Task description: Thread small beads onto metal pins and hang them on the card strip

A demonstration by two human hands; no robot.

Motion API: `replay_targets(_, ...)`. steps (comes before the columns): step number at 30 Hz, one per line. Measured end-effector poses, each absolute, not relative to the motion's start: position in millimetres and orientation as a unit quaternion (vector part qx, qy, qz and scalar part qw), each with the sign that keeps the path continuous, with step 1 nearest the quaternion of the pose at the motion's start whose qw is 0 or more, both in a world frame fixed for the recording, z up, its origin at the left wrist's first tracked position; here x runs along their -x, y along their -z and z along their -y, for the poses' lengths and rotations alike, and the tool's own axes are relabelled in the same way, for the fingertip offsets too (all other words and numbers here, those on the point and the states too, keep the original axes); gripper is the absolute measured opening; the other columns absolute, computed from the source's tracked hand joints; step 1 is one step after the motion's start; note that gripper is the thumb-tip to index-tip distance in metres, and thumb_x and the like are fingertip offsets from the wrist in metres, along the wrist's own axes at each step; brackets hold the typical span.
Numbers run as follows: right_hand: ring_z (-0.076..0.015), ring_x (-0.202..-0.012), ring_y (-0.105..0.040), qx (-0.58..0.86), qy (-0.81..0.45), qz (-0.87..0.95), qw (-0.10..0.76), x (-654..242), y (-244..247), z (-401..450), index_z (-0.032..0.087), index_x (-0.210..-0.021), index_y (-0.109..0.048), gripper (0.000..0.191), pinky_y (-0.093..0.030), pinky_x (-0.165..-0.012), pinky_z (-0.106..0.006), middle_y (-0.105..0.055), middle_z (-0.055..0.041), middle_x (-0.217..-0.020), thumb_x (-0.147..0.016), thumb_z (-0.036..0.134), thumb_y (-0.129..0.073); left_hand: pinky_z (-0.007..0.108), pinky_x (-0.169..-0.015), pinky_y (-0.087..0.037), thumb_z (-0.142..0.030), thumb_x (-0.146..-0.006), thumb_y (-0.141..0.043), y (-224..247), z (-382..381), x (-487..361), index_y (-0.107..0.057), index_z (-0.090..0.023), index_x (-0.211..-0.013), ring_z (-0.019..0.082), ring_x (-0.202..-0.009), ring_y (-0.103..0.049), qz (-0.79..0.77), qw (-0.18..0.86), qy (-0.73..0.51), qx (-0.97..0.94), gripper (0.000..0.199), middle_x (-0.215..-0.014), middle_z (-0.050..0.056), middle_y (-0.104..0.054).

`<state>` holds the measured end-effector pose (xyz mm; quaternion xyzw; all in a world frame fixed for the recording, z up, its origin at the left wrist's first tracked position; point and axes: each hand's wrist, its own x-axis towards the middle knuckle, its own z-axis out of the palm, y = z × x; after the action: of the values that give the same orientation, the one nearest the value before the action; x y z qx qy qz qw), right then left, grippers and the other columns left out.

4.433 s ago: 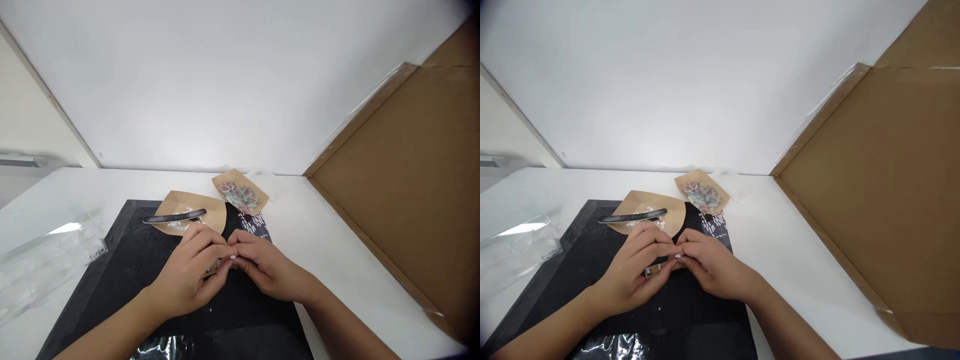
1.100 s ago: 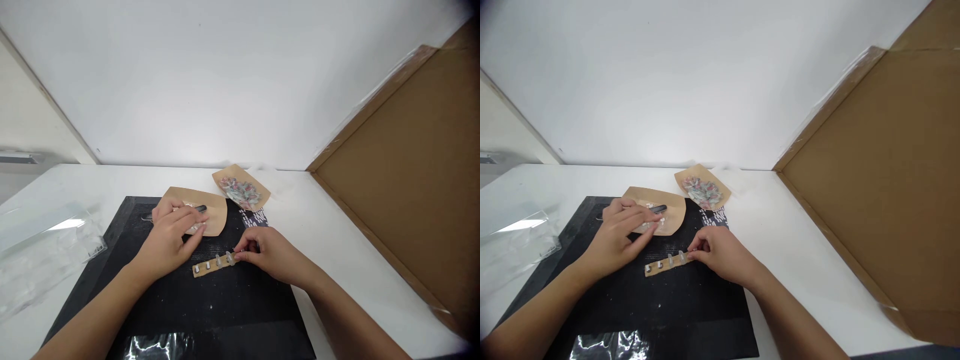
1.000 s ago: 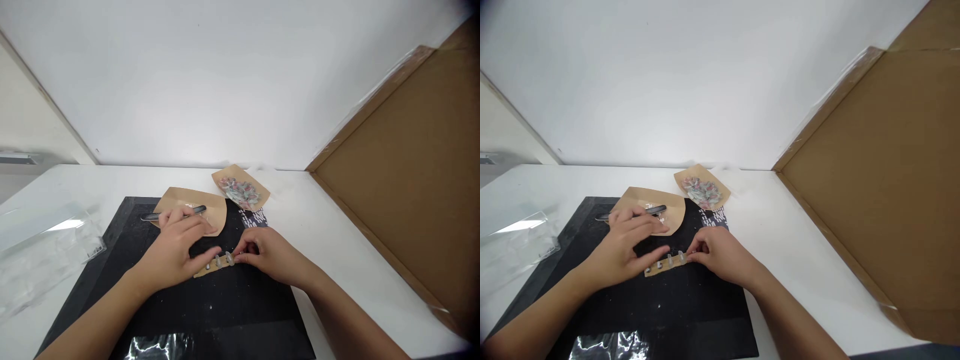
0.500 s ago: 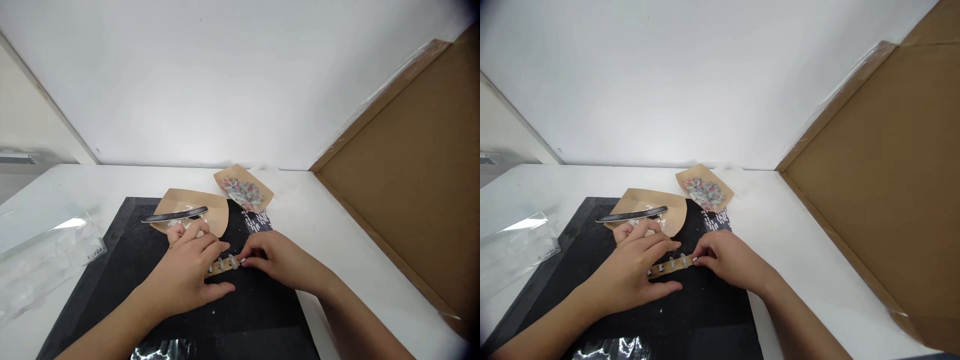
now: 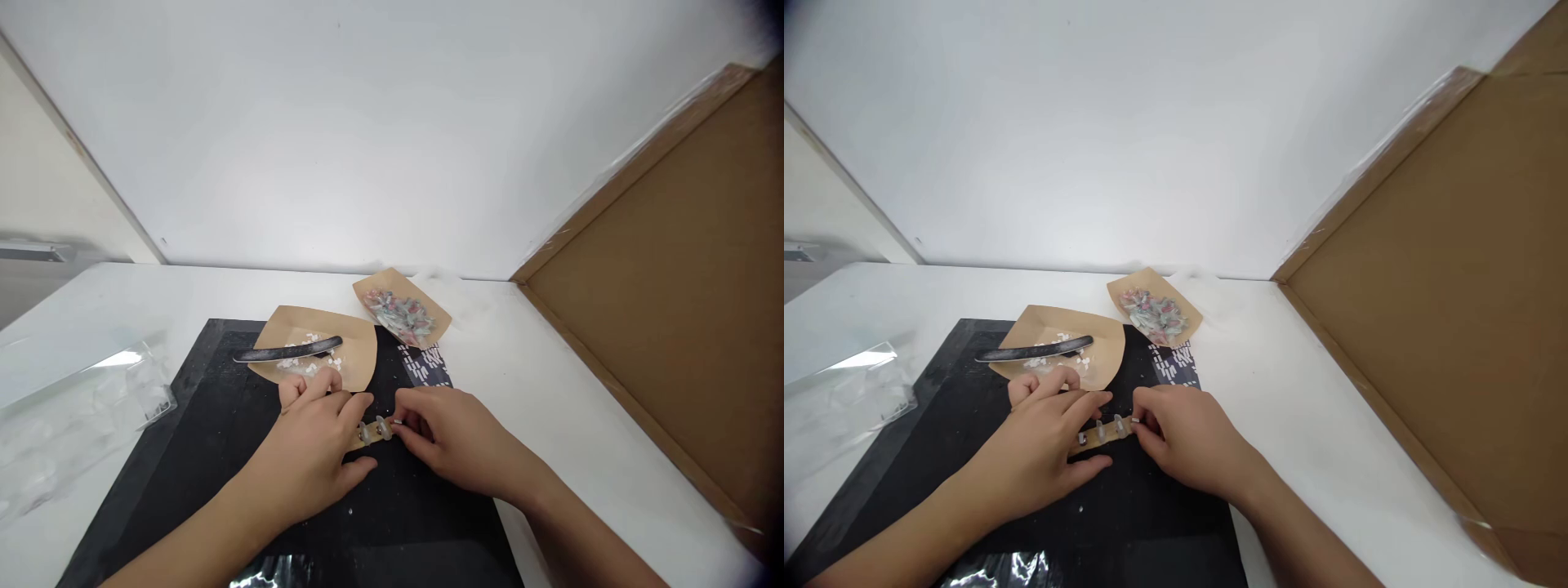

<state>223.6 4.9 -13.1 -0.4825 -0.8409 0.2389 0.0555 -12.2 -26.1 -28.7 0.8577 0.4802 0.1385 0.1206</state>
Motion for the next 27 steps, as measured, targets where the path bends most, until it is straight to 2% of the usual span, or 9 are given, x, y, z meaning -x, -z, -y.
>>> replay_targets(4, -0.0145, -0.065, -0.054, 0.491, -0.206, 0.845, 0.048, -221, 16, -4, 0.022, -0.075, -0.053, 0.022, -0.026, -0.057, -0.029, -0.064, 0.0010, -0.074, -0.094, 0.026, -0.062, 0.048, -0.087, -0.033, -0.032, -0.087, -0.078, 29, 26, 10, -0.064, -0.024, -0.124, 0.035, -0.114, -0.053, -0.479, 0.125, -0.134, -0.859, 0.040, -0.100, 0.007, -0.075)
replay_targets(7, -0.0147, -0.066, -0.056, 0.490, -0.225, 0.840, 0.054, -224, 15, -7, 0.022, -0.075, -0.055, 0.022, -0.028, -0.057, -0.029, -0.065, 0.0016, -0.073, -0.093, 0.028, -0.066, 0.047, -0.085, -0.031, -0.029, -0.088, -0.075, 28, 26, 10, -0.065, -0.024, -0.121, 0.034, -0.111, -0.054, -0.484, 0.122, -0.133, -0.856, 0.034, -0.095, 0.006, -0.074)
replay_targets(11, -0.0174, -0.074, -0.061, 0.493, -0.279, 0.819, 0.091, -231, 14, -13, 0.025, -0.091, -0.066, 0.012, -0.038, -0.061, -0.028, -0.070, 0.0009, -0.080, -0.090, 0.034, -0.074, 0.046, -0.083, -0.030, -0.028, -0.088, -0.075, 29, 26, 10, -0.066, -0.024, -0.117, 0.033, -0.110, -0.054, -0.485, 0.125, -0.136, -0.855, 0.031, -0.094, 0.005, -0.074)
replay_targets(13, -0.0180, -0.077, -0.063, 0.474, -0.309, 0.818, 0.102, -233, 14, -17, 0.026, -0.101, -0.071, 0.013, -0.043, -0.066, -0.028, -0.071, -0.0007, -0.086, -0.090, 0.032, -0.074, 0.046, -0.083, -0.030, -0.028, -0.088, -0.076, 29, 26, 10, -0.067, -0.025, -0.116, 0.033, -0.109, -0.054, -0.487, 0.125, -0.136, -0.854, 0.030, -0.093, 0.004, -0.074)
replay_targets(15, -0.0172, -0.077, -0.064, 0.455, -0.335, 0.819, 0.103, -233, 15, -20, 0.026, -0.103, -0.075, 0.011, -0.046, -0.068, -0.029, -0.072, -0.0019, -0.091, -0.093, 0.030, -0.072, 0.046, -0.083, -0.029, -0.028, -0.087, -0.077, 29, 25, 10, -0.067, -0.025, -0.114, 0.033, -0.109, -0.055, -0.487, 0.127, -0.136, -0.854, 0.028, -0.093, 0.004, -0.075)
replay_targets(27, -0.0161, -0.076, -0.065, 0.435, -0.359, 0.820, 0.097, -237, 17, -26, 0.023, -0.087, -0.076, 0.004, -0.048, -0.070, -0.029, -0.070, -0.0008, -0.089, -0.091, 0.022, -0.075, 0.046, -0.083, -0.031, -0.027, -0.089, -0.076, 30, 27, 8, -0.067, -0.025, -0.118, 0.034, -0.108, -0.056, -0.488, 0.128, -0.135, -0.853, 0.030, -0.091, 0.006, -0.077)
